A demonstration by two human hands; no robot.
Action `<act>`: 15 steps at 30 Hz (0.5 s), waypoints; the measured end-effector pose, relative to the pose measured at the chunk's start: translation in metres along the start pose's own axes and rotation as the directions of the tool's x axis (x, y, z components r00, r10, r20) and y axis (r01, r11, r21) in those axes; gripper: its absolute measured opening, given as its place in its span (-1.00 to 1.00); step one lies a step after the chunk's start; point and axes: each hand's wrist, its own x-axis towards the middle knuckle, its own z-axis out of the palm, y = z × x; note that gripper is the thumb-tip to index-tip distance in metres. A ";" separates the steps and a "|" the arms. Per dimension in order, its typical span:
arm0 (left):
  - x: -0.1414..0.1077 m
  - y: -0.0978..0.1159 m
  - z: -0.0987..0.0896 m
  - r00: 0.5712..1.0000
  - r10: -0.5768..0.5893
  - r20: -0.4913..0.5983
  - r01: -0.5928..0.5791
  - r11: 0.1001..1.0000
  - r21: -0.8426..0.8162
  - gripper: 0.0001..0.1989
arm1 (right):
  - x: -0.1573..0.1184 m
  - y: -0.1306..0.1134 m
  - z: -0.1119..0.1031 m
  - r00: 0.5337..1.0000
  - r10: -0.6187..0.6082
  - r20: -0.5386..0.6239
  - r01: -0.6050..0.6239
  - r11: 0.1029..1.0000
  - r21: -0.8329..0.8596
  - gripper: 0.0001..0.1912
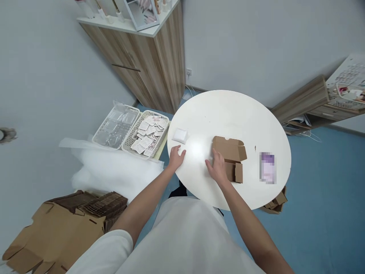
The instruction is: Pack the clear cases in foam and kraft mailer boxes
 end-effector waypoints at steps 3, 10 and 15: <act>0.037 -0.013 -0.023 0.996 -0.046 -0.081 0.049 0.998 0.035 -0.51 | 0.036 -0.029 0.036 0.976 0.087 0.201 -0.138 0.957 0.256 -0.43; 0.088 -0.026 -0.028 0.996 -0.084 0.031 0.085 0.996 -0.004 -0.46 | 0.096 -0.054 0.089 0.912 0.278 0.303 -0.406 0.723 0.559 -0.28; 0.090 -0.023 -0.018 0.997 -0.014 0.074 0.014 1.000 -0.004 -0.58 | 0.110 -0.059 0.104 0.939 0.214 0.269 -0.340 0.696 0.632 -0.32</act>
